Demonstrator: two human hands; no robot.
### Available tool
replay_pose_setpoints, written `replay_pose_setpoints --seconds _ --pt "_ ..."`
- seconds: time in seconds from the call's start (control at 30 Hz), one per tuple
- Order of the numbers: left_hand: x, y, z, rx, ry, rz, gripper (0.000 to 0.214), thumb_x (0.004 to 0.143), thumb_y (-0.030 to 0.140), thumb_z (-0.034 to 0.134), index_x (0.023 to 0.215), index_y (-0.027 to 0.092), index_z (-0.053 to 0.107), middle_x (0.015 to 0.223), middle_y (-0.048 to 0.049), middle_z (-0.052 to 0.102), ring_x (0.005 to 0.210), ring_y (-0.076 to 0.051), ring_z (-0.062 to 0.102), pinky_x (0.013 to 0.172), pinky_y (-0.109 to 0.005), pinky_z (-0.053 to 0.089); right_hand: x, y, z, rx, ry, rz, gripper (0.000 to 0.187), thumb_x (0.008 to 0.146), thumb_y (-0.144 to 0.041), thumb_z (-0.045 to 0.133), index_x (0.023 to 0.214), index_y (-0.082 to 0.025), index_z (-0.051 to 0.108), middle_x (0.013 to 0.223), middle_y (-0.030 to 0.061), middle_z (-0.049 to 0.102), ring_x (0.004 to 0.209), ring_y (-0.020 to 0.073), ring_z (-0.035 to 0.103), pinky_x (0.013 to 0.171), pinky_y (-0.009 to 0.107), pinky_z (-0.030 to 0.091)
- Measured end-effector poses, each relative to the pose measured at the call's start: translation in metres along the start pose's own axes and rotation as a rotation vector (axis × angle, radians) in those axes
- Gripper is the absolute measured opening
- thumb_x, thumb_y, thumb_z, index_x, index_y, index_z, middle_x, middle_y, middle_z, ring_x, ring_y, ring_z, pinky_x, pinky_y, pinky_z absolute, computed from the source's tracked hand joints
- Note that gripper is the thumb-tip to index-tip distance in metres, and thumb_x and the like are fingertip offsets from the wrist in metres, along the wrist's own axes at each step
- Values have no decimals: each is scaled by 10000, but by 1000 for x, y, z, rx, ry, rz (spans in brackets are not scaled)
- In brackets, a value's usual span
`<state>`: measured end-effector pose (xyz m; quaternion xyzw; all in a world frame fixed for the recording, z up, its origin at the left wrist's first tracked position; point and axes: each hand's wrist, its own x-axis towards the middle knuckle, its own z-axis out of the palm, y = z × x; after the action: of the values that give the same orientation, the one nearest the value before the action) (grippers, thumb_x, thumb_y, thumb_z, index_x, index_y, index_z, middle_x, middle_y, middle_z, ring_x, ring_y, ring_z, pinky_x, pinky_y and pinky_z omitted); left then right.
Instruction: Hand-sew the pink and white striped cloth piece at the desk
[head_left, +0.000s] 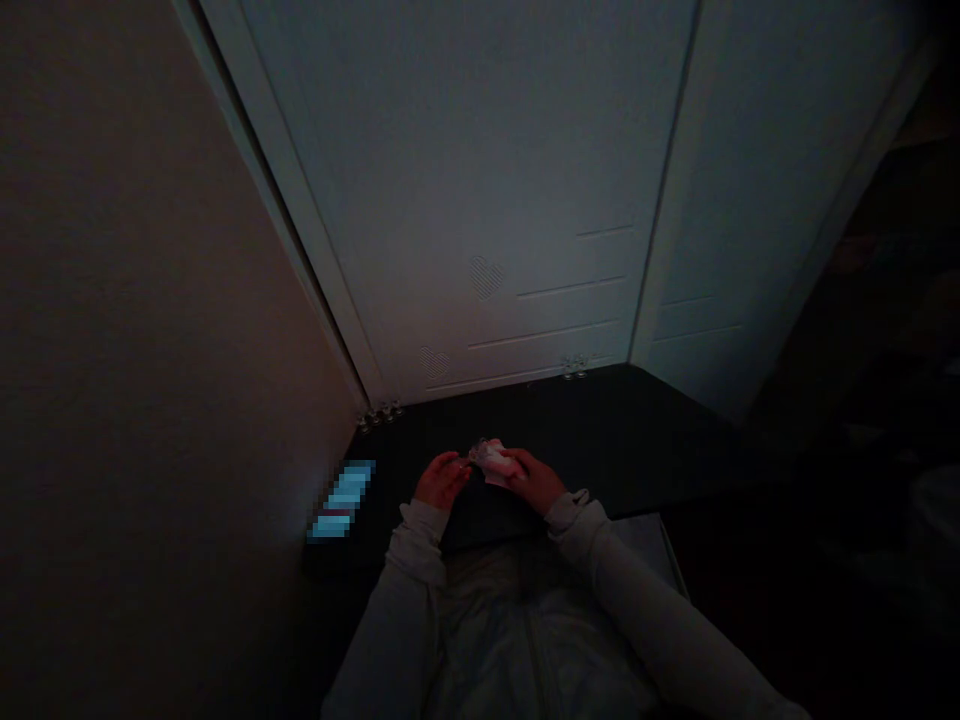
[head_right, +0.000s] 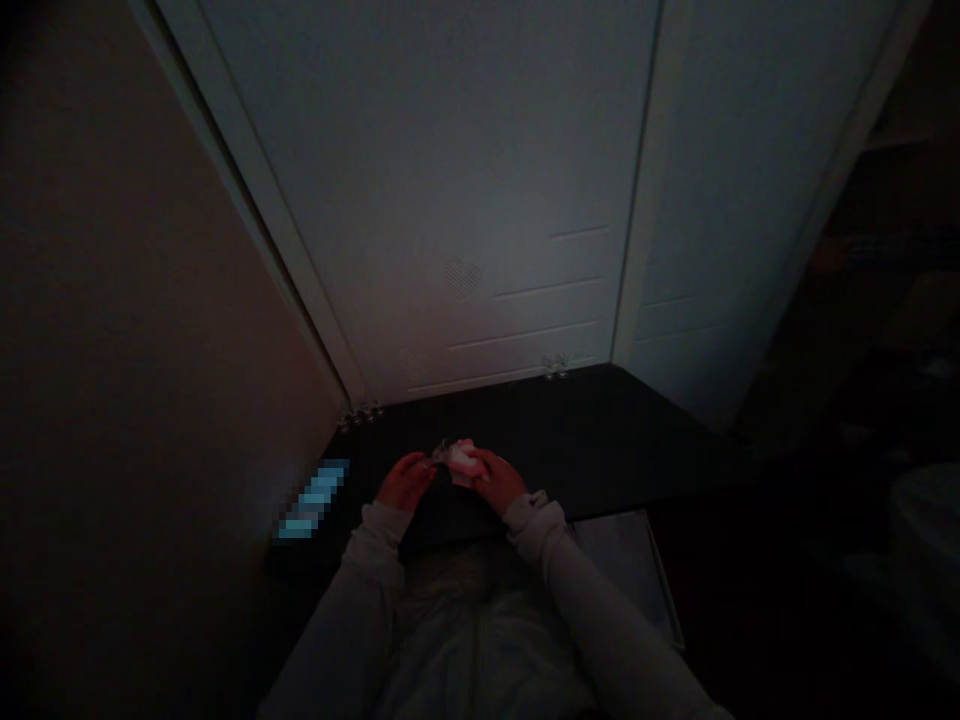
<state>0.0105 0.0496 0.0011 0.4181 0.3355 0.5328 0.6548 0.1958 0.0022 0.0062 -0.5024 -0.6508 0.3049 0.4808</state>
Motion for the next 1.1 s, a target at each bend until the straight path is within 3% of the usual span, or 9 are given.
replay_pose_setpoints --seconds 0.17,0.4,0.57,0.77,1.1 --pt "0 -8 5 127 2 -46 434 441 255 728 798 135 513 742 -41 627 634 -153 595 686 -338 462 0 -1 -3 70 -11 -19 413 634 -202 508 1042 -186 446 1057 45 513 937 179 489 835 318 360" --pt "3 -9 3 135 20 -48 445 425 272 732 779 140 496 696 -26 616 613 -144 594 625 -297 469 2 12 -1 297 -14 -12 501 651 -229 528 1114 -164 349 1053 81 515 947 170 501 822 314 388" --pt "2 -9 3 133 4 -49 432 426 260 731 771 146 499 692 -19 610 617 -140 593 612 -284 465 3 13 0 369 0 -12 384 656 -279 552 1004 -171 431 1056 77 504 956 175 492 830 321 381" --pt "3 -12 2 180 -11 -47 429 408 252 738 771 132 544 671 -8 598 601 -127 580 602 -271 455 2 11 -2 449 -21 99 311 639 -353 570 888 -175 513 912 35 562 864 180 518 781 323 390" --pt "-1 -10 3 241 -57 -78 435 439 298 720 820 122 605 679 -24 612 575 -99 547 615 -265 433 4 17 -2 580 -37 23 280 587 -274 621 827 -189 507 870 20 557 839 176 521 806 357 367"
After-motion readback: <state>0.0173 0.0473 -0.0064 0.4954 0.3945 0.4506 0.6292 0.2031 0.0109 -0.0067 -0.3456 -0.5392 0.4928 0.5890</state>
